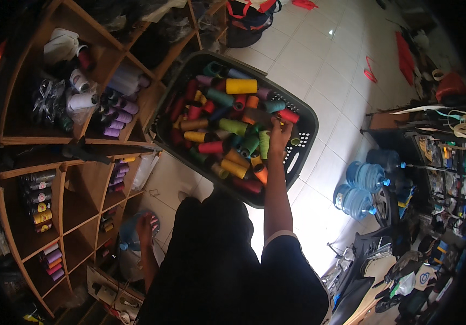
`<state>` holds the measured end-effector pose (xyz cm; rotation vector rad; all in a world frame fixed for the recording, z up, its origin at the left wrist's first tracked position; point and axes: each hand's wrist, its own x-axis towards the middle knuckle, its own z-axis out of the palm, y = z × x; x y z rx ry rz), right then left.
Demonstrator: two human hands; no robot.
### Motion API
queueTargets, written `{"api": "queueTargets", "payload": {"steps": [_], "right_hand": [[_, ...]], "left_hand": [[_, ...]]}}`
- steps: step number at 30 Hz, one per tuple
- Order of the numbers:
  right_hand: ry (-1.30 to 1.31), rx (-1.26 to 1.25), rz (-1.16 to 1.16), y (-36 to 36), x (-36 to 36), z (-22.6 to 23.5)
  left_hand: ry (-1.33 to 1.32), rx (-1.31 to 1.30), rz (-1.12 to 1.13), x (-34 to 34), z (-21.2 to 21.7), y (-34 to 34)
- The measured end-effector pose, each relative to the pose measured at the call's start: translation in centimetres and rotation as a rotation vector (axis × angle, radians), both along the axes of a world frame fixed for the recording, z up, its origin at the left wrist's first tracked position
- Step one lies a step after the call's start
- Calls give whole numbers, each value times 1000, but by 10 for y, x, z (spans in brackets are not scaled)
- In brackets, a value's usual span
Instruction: The person picks up thread spools from a black plastic basket on the floor, inspects them, and places them onto a wooden shelf. The person handles spools of various colors one at a time, moving them from the basket to the shelf.
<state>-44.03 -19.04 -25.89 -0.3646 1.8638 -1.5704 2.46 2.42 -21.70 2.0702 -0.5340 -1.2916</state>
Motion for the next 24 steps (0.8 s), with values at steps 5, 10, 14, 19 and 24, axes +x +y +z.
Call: {"api": "queueTargets", "payload": {"steps": [5,10,14,19,24], "right_hand": [[387,286,419,28,-32,-31],[705,68,388,-47,-7,-1],[683,189,277,-122,-7,-36],[428,285,275,-139,-6,-48],[391,116,166,-116,-6,-44]], "left_hand": [[35,-25,-152,12,-23,-2],[-47,-32,-197,14,-16,-1],[-97,-19,-235,19,-14,-6],[-125,-9,-117,23,-9,6],[-92,38,-53,21,-20,27]]}}
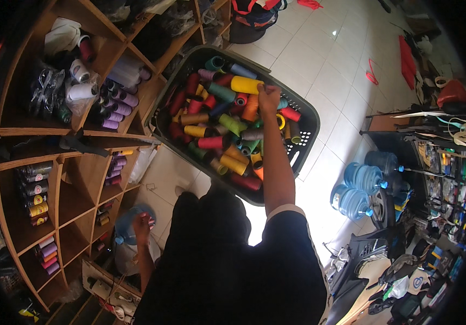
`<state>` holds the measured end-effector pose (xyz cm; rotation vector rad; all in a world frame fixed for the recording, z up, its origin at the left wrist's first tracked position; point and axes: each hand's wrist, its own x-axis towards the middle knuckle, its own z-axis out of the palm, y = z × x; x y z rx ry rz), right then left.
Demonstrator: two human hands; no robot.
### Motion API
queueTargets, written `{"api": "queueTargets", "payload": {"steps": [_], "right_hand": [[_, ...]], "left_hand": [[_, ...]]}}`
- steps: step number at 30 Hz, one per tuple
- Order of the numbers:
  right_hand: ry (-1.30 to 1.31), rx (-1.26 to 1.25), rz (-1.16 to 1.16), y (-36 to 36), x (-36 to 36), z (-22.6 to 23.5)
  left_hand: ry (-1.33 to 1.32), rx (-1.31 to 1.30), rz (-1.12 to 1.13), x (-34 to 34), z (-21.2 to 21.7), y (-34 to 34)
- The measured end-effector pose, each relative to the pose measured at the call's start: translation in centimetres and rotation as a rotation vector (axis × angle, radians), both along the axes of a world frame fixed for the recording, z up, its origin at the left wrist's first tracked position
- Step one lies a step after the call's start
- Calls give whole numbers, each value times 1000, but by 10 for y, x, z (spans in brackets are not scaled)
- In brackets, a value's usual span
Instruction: The person picks up thread spools from a black plastic basket on the floor, inspects them, and places them onto a wooden shelf. The person handles spools of various colors one at a time, moving them from the basket to the shelf.
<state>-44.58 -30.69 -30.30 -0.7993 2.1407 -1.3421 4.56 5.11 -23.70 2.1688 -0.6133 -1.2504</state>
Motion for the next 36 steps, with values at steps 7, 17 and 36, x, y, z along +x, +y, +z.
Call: {"api": "queueTargets", "payload": {"steps": [7,17,36], "right_hand": [[-86,-102,-55,48,-24,10],[662,-24,1101,50,156,54],[462,-431,1208,123,201,186]], "left_hand": [[2,2,-44,-6,-9,3],[-22,-26,-78,-10,-5,-15],[450,-412,-101,-97,143,-153]]}}
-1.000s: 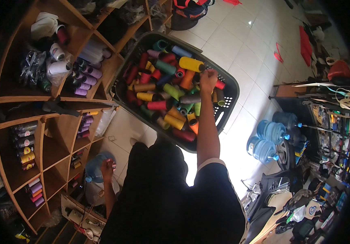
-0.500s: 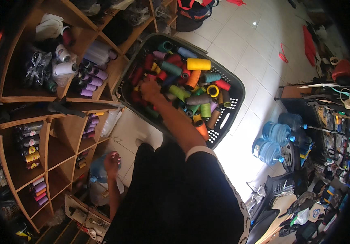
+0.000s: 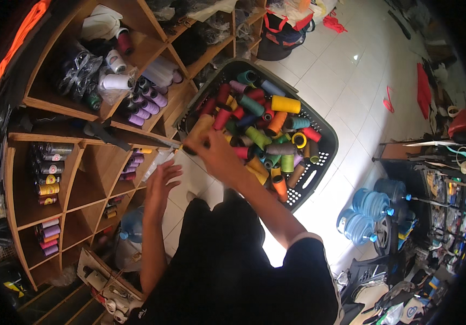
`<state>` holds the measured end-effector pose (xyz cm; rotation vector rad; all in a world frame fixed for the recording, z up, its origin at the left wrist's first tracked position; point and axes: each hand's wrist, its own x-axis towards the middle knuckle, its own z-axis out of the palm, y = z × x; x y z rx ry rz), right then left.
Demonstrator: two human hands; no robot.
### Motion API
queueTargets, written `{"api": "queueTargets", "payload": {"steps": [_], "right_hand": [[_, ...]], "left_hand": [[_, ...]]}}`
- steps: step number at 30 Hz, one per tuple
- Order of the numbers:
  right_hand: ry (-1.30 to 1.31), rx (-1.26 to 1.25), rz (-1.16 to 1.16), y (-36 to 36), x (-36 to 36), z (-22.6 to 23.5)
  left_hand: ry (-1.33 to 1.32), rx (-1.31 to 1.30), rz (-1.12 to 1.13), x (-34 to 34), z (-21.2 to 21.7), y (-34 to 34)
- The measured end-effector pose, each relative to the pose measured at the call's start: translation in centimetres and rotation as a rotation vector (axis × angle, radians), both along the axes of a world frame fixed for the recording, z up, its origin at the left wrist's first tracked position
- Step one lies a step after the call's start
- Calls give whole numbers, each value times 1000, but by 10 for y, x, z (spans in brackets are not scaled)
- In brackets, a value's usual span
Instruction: The person picks up thread spools from a black plastic basket on the floor, inspects them, and places them onto a wooden shelf. The person handles spools of various colors one at a time, moving them from the basket to the shelf.
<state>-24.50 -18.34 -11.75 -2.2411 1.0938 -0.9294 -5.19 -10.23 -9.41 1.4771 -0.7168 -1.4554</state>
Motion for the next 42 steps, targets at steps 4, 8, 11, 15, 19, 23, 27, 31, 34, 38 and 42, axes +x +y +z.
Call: {"api": "queueTargets", "payload": {"steps": [4,8,11,15,19,23,27,31,34,38,42], "right_hand": [[34,-92,138,37,-11,62],[48,-53,164,51,-26,85],[-300,156,53,61,-26,100],[-603,351,-202,60,-20,106],[-515,105,-288,56,-6,120],[-519,-9,-279,50,6,130],[-509,-39,-247,49,8,135],[-552,-3,-236,49,8,131],[-651,141,-211,44,-2,127],[-872,440,-148,21,-30,93],[-739,709,-270,-44,-58,-2]], "left_hand": [[418,-13,-156,-21,32,-20],[493,-44,-174,-28,37,-17],[480,-128,-127,-31,41,-11],[461,-224,-160,-31,56,-4],[274,-324,-147,-32,66,4],[197,-415,-118,-36,74,8],[123,-465,-127,-37,84,11],[115,-448,-112,-37,86,12],[130,-414,-95,-33,80,15],[268,-361,-60,-29,73,17],[344,-331,-13,-20,75,21]]}}
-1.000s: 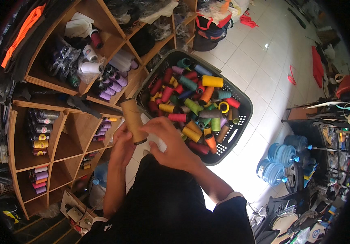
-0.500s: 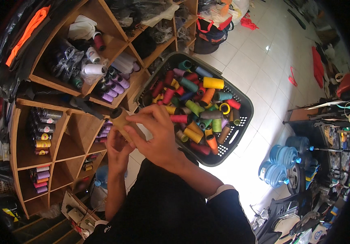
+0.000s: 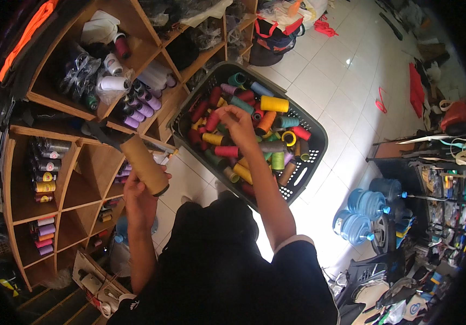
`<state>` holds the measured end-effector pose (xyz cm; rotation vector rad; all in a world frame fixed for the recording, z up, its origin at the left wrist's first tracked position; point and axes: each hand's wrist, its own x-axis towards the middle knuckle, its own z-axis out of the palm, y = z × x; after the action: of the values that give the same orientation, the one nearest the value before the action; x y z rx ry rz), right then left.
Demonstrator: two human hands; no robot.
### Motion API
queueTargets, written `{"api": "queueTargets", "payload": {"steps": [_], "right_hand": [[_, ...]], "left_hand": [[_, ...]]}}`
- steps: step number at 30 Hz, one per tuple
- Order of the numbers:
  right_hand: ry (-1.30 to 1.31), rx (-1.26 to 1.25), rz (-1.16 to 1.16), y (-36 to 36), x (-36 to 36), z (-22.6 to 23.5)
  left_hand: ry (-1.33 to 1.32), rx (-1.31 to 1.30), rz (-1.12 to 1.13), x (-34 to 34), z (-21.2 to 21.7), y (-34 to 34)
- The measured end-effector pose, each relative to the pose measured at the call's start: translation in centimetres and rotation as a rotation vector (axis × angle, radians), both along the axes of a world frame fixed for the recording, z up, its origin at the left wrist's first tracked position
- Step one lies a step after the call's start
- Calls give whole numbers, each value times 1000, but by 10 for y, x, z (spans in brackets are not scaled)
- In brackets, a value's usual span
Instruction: The person picks up thread spools from a black plastic basket on the floor, inspects them, and places them onto a wooden shelf. The person handles spools of various colors one at a time, moving them from the basket to the shelf.
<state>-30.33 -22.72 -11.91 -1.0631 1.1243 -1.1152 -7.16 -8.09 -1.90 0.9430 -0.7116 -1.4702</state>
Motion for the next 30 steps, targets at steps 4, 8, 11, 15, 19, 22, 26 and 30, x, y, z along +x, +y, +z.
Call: {"api": "queueTargets", "payload": {"steps": [4,8,11,15,19,22,26,30], "right_hand": [[1001,-190,-80,-23,-54,-147],[908,-160,-81,7,-27,-76],[514,-58,100,30,11,5],[167,-213,325,76,68,89],[136,-326,475,91,107,118],[144,-417,482,96,125,127],[123,-451,507,107,154,133],[27,-392,665,120,183,134]], "left_hand": [[44,41,12,0,1,2],[79,34,104,13,1,12],[94,64,103,19,0,20],[65,50,172,20,-6,21],[111,-1,133,31,0,22],[124,-13,265,39,3,30],[120,-4,364,52,10,50],[180,-30,407,75,12,80]]}}
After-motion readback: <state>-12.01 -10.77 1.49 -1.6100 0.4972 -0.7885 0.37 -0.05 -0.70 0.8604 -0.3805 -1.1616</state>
